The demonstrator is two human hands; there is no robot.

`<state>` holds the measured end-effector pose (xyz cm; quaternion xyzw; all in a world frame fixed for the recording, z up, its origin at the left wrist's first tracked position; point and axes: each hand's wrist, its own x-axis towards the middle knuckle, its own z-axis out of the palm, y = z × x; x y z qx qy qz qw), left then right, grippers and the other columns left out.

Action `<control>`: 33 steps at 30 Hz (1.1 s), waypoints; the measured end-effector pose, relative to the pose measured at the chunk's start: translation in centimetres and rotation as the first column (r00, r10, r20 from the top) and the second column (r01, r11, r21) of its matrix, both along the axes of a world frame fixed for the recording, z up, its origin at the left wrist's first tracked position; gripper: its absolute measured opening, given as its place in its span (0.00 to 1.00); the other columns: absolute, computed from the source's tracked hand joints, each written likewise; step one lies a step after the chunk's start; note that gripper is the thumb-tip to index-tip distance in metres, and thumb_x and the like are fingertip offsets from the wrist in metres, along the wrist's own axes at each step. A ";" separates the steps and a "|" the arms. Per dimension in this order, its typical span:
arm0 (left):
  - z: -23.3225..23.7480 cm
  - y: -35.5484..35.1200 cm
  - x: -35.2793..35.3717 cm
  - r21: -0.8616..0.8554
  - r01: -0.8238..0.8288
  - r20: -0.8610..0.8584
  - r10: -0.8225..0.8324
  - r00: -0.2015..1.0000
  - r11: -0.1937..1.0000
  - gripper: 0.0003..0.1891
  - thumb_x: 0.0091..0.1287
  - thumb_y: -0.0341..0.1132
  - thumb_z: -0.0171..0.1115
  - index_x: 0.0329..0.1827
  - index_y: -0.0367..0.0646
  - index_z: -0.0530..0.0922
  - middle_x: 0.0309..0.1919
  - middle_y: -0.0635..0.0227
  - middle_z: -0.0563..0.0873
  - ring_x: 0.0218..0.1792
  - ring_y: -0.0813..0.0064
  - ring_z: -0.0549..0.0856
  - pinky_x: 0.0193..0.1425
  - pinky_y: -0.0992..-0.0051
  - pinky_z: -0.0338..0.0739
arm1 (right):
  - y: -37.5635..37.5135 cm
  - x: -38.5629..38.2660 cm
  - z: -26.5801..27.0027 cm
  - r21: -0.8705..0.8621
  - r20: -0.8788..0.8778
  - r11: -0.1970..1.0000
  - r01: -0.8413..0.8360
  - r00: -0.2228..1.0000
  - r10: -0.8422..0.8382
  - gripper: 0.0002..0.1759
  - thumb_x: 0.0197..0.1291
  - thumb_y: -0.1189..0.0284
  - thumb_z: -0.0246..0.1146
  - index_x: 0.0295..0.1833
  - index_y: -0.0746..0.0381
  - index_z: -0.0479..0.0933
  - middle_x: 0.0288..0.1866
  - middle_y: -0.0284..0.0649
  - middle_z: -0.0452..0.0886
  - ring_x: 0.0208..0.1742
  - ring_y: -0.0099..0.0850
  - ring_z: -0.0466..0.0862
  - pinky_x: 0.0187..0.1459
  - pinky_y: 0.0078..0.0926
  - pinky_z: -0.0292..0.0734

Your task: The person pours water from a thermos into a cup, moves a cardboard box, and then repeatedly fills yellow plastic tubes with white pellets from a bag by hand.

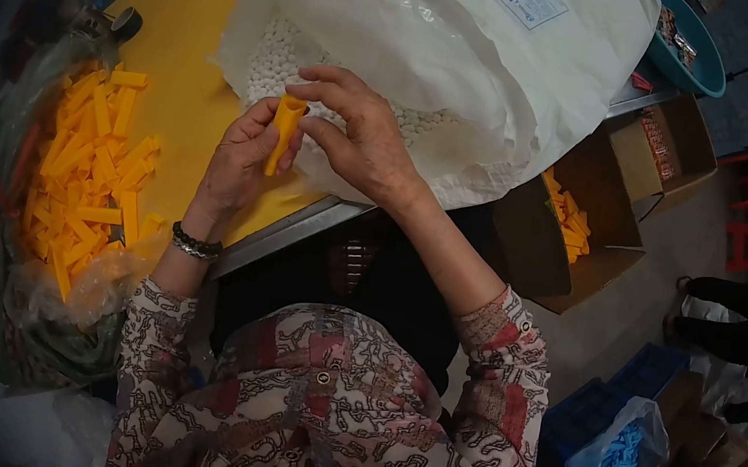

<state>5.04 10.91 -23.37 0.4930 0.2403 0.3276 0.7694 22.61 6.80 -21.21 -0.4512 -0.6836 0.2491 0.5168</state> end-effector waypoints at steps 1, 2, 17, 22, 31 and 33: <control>-0.1 0.1 0.3 -0.023 -0.002 0.019 0.002 1.000 1.000 0.14 0.69 0.37 0.51 0.53 0.41 0.70 0.34 0.71 0.76 0.30 0.85 0.72 0.37 0.86 0.68 | 0.1 0.1 -0.2 0.004 0.005 1.000 0.000 1.000 0.000 0.18 0.51 0.81 0.61 0.50 0.61 0.75 0.53 0.38 0.77 0.56 0.34 0.74 0.58 0.32 0.67; -0.1 0.3 0.5 -0.048 -0.002 0.036 0.004 0.999 0.999 0.13 0.69 0.37 0.51 0.52 0.41 0.70 0.33 0.72 0.76 0.29 0.86 0.71 0.35 0.87 0.67 | 0.2 0.1 -0.5 0.019 -0.003 1.000 -0.001 1.000 0.001 0.19 0.50 0.83 0.60 0.49 0.61 0.76 0.52 0.39 0.77 0.56 0.36 0.75 0.57 0.32 0.68; 2.8 -0.7 1.5 0.246 -0.024 -0.125 0.056 0.991 0.969 0.10 0.68 0.35 0.50 0.49 0.44 0.68 0.33 0.73 0.75 0.29 0.89 0.69 0.32 0.88 0.64 | -2.4 0.4 1.3 0.005 0.095 0.996 0.091 0.991 -0.091 0.19 0.55 0.81 0.57 0.54 0.60 0.71 0.55 0.40 0.76 0.58 0.33 0.74 0.56 0.30 0.69; 4.1 -1.8 1.3 0.325 -0.040 -0.157 0.096 0.983 0.945 0.09 0.68 0.34 0.52 0.48 0.45 0.65 0.34 0.73 0.76 0.29 0.88 0.69 0.33 0.87 0.64 | -2.4 0.3 1.8 -0.179 -0.482 0.980 -0.081 0.876 -0.016 0.12 0.63 0.75 0.55 0.52 0.64 0.72 0.54 0.40 0.76 0.57 0.27 0.73 0.58 0.26 0.68; 6.0 -5.9 1.7 0.525 -0.034 -0.272 0.205 0.940 0.850 0.12 0.62 0.28 0.57 0.46 0.42 0.67 0.39 0.68 0.77 0.37 0.80 0.76 0.42 0.80 0.71 | -6.2 0.7 2.6 0.060 -0.190 0.992 0.109 0.977 -0.096 0.09 0.54 0.79 0.62 0.42 0.67 0.75 0.40 0.41 0.79 0.42 0.26 0.79 0.44 0.23 0.75; 6.2 -6.4 -0.3 0.707 0.053 -0.359 0.294 0.886 0.705 0.14 0.57 0.27 0.60 0.45 0.41 0.69 0.39 0.65 0.78 0.38 0.71 0.80 0.41 0.73 0.74 | -9.4 2.0 4.2 -0.024 -0.308 0.988 0.155 0.939 -0.155 0.08 0.55 0.80 0.61 0.42 0.67 0.75 0.45 0.45 0.78 0.45 0.29 0.79 0.46 0.22 0.75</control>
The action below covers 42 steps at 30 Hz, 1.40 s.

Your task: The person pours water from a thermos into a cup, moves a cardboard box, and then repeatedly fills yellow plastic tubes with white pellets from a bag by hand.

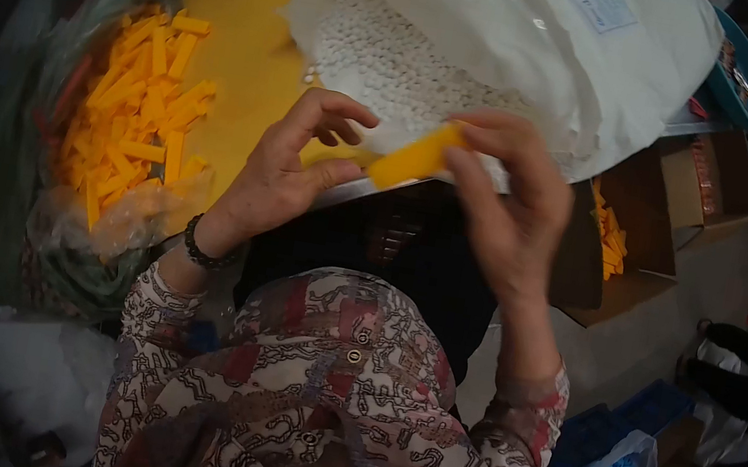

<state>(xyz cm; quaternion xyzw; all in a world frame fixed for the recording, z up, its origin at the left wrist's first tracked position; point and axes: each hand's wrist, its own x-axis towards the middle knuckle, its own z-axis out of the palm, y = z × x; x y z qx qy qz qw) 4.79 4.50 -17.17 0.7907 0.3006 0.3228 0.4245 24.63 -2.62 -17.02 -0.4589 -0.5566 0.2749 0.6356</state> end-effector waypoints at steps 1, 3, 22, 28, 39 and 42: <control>-0.1 -0.1 -1.8 -0.009 -0.031 -0.018 0.031 0.999 0.999 0.14 0.57 0.27 0.60 0.45 0.41 0.69 0.39 0.65 0.78 0.38 0.71 0.80 0.41 0.73 0.74 | -1.4 1.7 0.0 0.029 -0.026 0.996 0.081 0.996 -0.080 0.08 0.56 0.81 0.59 0.43 0.66 0.74 0.47 0.47 0.77 0.46 0.31 0.79 0.46 0.21 0.76; 0.1 0.0 -6.4 -0.018 -0.380 -0.356 0.349 0.867 0.925 0.15 0.54 0.26 0.61 0.44 0.41 0.69 0.38 0.65 0.77 0.36 0.66 0.80 0.40 0.70 0.75 | -4.1 5.7 0.4 -0.007 0.072 0.936 0.351 0.934 -0.349 0.07 0.60 0.78 0.57 0.45 0.67 0.74 0.45 0.45 0.78 0.47 0.29 0.78 0.48 0.23 0.74; -4.7 2.1 -17.2 0.230 -0.431 -0.724 0.449 0.524 0.873 0.14 0.59 0.38 0.60 0.46 0.42 0.77 0.40 0.60 0.81 0.43 0.59 0.80 0.45 0.68 0.74 | -4.9 7.4 -1.7 0.118 0.495 0.868 0.482 0.729 -0.472 0.11 0.58 0.85 0.55 0.47 0.68 0.75 0.47 0.42 0.79 0.47 0.29 0.79 0.47 0.24 0.75; -3.8 2.8 -18.6 -0.275 -0.544 -0.490 0.372 0.789 0.793 0.13 0.60 0.34 0.58 0.45 0.37 0.77 0.39 0.57 0.82 0.38 0.66 0.82 0.42 0.73 0.74 | 5.8 -3.4 -2.7 -0.003 0.642 0.989 -0.151 0.758 0.117 0.08 0.50 0.79 0.61 0.38 0.64 0.76 0.33 0.45 0.77 0.35 0.41 0.80 0.35 0.33 0.77; -3.3 2.7 -15.7 0.079 -0.372 -0.791 0.285 0.541 0.925 0.15 0.45 0.34 0.66 0.35 0.39 0.73 0.23 0.64 0.76 0.29 0.70 0.79 0.32 0.73 0.71 | 15.3 -10.1 -8.0 0.017 0.963 0.987 -0.159 0.269 0.027 0.08 0.43 0.76 0.59 0.34 0.60 0.74 0.38 0.38 0.75 0.43 0.36 0.78 0.40 0.32 0.77; -4.7 3.4 -17.2 -0.026 -0.362 -0.746 0.223 0.628 0.932 0.15 0.46 0.31 0.67 0.36 0.40 0.73 0.24 0.67 0.76 0.29 0.74 0.78 0.34 0.75 0.71 | 15.9 -9.6 -8.9 -0.063 0.965 0.979 -0.194 0.238 0.109 0.07 0.44 0.76 0.59 0.33 0.60 0.74 0.37 0.40 0.75 0.43 0.36 0.78 0.41 0.32 0.77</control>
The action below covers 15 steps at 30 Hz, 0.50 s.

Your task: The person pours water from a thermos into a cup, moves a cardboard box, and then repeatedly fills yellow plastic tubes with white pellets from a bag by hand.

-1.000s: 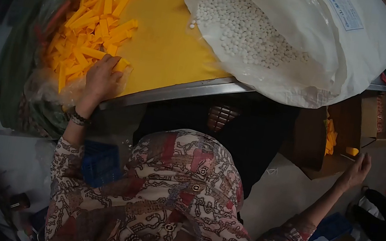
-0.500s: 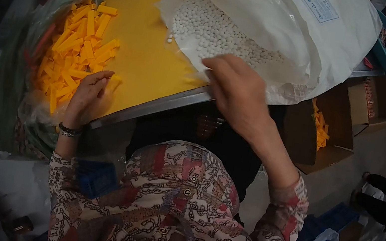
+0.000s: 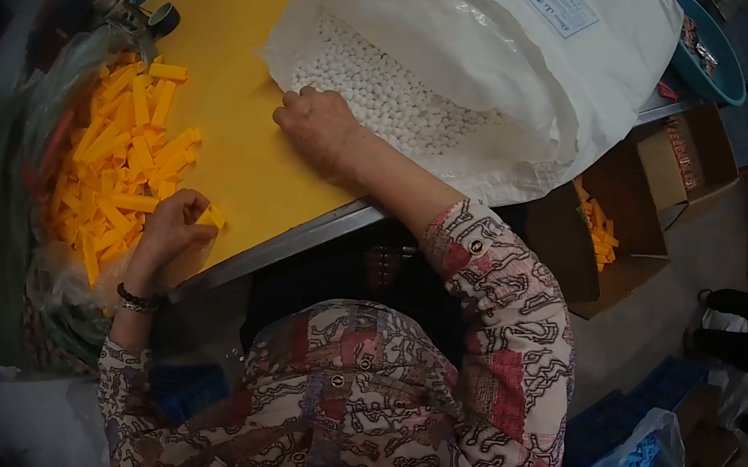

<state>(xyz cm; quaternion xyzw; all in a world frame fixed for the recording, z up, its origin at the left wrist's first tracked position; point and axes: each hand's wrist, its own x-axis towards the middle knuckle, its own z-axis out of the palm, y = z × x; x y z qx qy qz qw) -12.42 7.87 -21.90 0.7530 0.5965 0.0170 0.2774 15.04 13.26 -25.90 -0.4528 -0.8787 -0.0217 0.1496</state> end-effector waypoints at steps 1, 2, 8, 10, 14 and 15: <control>-1.3 0.1 -0.9 -0.087 -0.004 0.199 0.022 0.980 0.996 0.15 0.47 0.29 0.67 0.36 0.40 0.73 0.24 0.70 0.74 0.29 0.78 0.76 0.33 0.78 0.70 | 0.1 0.2 -0.4 0.004 -0.007 1.000 0.015 1.000 -0.015 0.06 0.46 0.76 0.58 0.33 0.60 0.74 0.37 0.40 0.75 0.43 0.36 0.78 0.41 0.32 0.77; -1.7 0.1 -1.0 -0.174 0.007 0.385 0.061 0.921 0.985 0.14 0.47 0.27 0.68 0.35 0.40 0.72 0.23 0.74 0.73 0.29 0.81 0.74 0.33 0.80 0.69 | 0.2 0.4 -0.1 0.008 -0.017 1.000 0.028 0.999 -0.028 0.06 0.47 0.76 0.57 0.33 0.59 0.74 0.36 0.40 0.74 0.43 0.37 0.78 0.41 0.32 0.77; 1.2 -1.5 0.9 -0.357 -0.031 0.471 0.209 0.857 0.934 0.12 0.49 0.23 0.65 0.35 0.42 0.72 0.29 0.77 0.73 0.30 0.85 0.70 0.35 0.85 0.67 | 0.5 6.6 1.2 0.048 0.051 0.996 0.070 0.996 -0.073 0.05 0.50 0.74 0.55 0.33 0.60 0.75 0.37 0.41 0.74 0.44 0.38 0.78 0.42 0.32 0.76; 1.2 -1.1 0.7 -0.236 -0.097 0.375 0.182 0.909 0.967 0.12 0.50 0.22 0.64 0.37 0.41 0.73 0.31 0.75 0.74 0.32 0.85 0.72 0.37 0.84 0.68 | 0.1 8.7 1.7 0.059 0.079 0.990 0.127 0.988 -0.131 0.06 0.51 0.74 0.55 0.35 0.60 0.76 0.39 0.41 0.74 0.45 0.38 0.78 0.44 0.32 0.75; 2.5 -0.8 3.7 0.301 -0.108 0.420 -0.030 0.907 0.947 0.12 0.53 0.21 0.59 0.41 0.38 0.74 0.31 0.72 0.77 0.34 0.82 0.76 0.41 0.82 0.71 | -1.8 9.9 3.1 -0.288 -0.504 0.875 0.390 0.715 -0.485 0.10 0.55 0.73 0.56 0.43 0.60 0.76 0.48 0.40 0.75 0.48 0.39 0.77 0.51 0.33 0.71; 2.5 -0.8 5.0 0.302 -0.109 0.418 -0.029 0.908 0.947 0.12 0.53 0.21 0.59 0.41 0.38 0.74 0.31 0.72 0.77 0.34 0.82 0.76 0.41 0.82 0.71 | -1.8 10.4 3.0 -0.288 -0.505 0.876 0.388 0.715 -0.483 0.10 0.55 0.73 0.56 0.43 0.60 0.76 0.48 0.40 0.75 0.48 0.39 0.77 0.51 0.33 0.71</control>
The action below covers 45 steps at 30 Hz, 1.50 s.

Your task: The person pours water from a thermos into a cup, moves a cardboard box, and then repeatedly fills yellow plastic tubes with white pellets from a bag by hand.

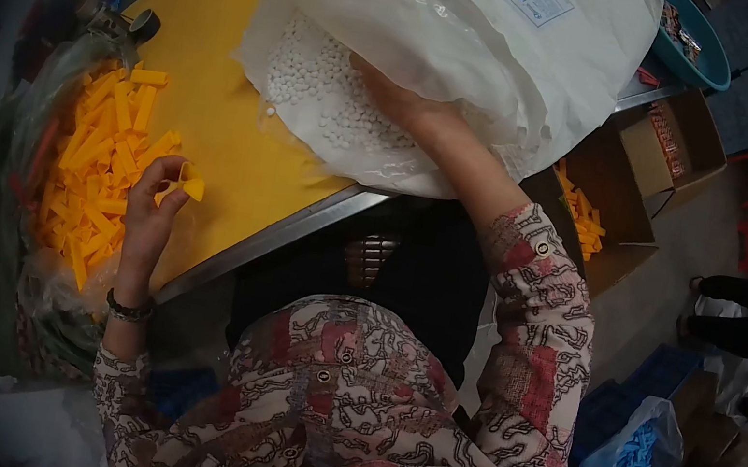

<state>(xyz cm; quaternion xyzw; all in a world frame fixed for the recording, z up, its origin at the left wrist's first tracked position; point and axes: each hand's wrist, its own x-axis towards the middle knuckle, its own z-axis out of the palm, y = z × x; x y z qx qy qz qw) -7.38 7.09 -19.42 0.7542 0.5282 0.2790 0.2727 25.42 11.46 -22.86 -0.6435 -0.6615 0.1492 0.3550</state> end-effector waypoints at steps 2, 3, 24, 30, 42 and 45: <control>-0.1 0.3 2.9 -0.023 0.056 0.201 -0.050 0.978 0.998 0.09 0.59 0.24 0.56 0.42 0.37 0.74 0.30 0.71 0.77 0.34 0.80 0.76 0.41 0.82 0.70 | 0.3 0.9 -0.3 0.025 0.218 0.995 -0.092 0.972 0.085 0.16 0.55 0.71 0.59 0.50 0.60 0.73 0.53 0.40 0.75 0.52 0.38 0.75 0.56 0.34 0.69; -0.4 0.8 4.2 -0.023 0.057 0.200 -0.051 0.979 0.998 0.09 0.59 0.24 0.56 0.42 0.37 0.74 0.30 0.71 0.77 0.34 0.80 0.76 0.41 0.82 0.70 | 0.2 1.0 -0.5 0.026 0.216 0.995 -0.091 0.973 0.084 0.16 0.55 0.71 0.59 0.50 0.60 0.73 0.53 0.40 0.75 0.52 0.38 0.75 0.56 0.34 0.69; -4.9 8.8 14.5 0.209 0.309 -0.421 -0.200 0.885 0.928 0.12 0.52 0.31 0.63 0.40 0.40 0.78 0.38 0.56 0.81 0.41 0.53 0.80 0.43 0.61 0.75 | -1.3 2.3 -2.1 -0.011 0.164 1.000 0.023 0.986 -0.021 0.23 0.50 0.67 0.63 0.52 0.64 0.73 0.50 0.49 0.76 0.54 0.43 0.73 0.56 0.35 0.67; -4.8 10.2 17.6 0.107 0.343 -0.486 -0.252 0.837 0.933 0.14 0.49 0.30 0.63 0.41 0.39 0.79 0.40 0.57 0.81 0.42 0.55 0.80 0.46 0.61 0.74 | 0.7 1.5 -1.6 -0.095 0.315 0.994 0.046 0.949 -0.014 0.17 0.48 0.74 0.56 0.47 0.63 0.75 0.43 0.49 0.78 0.47 0.46 0.76 0.52 0.37 0.68; -4.1 10.1 18.6 -0.090 0.243 0.036 -0.241 0.970 0.966 0.14 0.49 0.28 0.65 0.40 0.38 0.79 0.34 0.54 0.84 0.37 0.59 0.84 0.43 0.69 0.76 | 0.3 1.5 -0.6 -0.107 -0.012 0.990 -0.093 0.996 0.092 0.26 0.48 0.64 0.65 0.54 0.59 0.73 0.53 0.44 0.75 0.56 0.38 0.72 0.58 0.32 0.65; -4.9 10.0 17.2 -0.247 0.306 0.277 -0.236 0.931 0.919 0.17 0.54 0.20 0.60 0.49 0.36 0.76 0.37 0.64 0.83 0.39 0.75 0.82 0.46 0.78 0.75 | 0.1 1.1 -0.2 0.097 -0.122 0.989 -0.112 0.985 0.124 0.19 0.49 0.71 0.61 0.49 0.62 0.74 0.44 0.45 0.78 0.48 0.38 0.76 0.53 0.31 0.69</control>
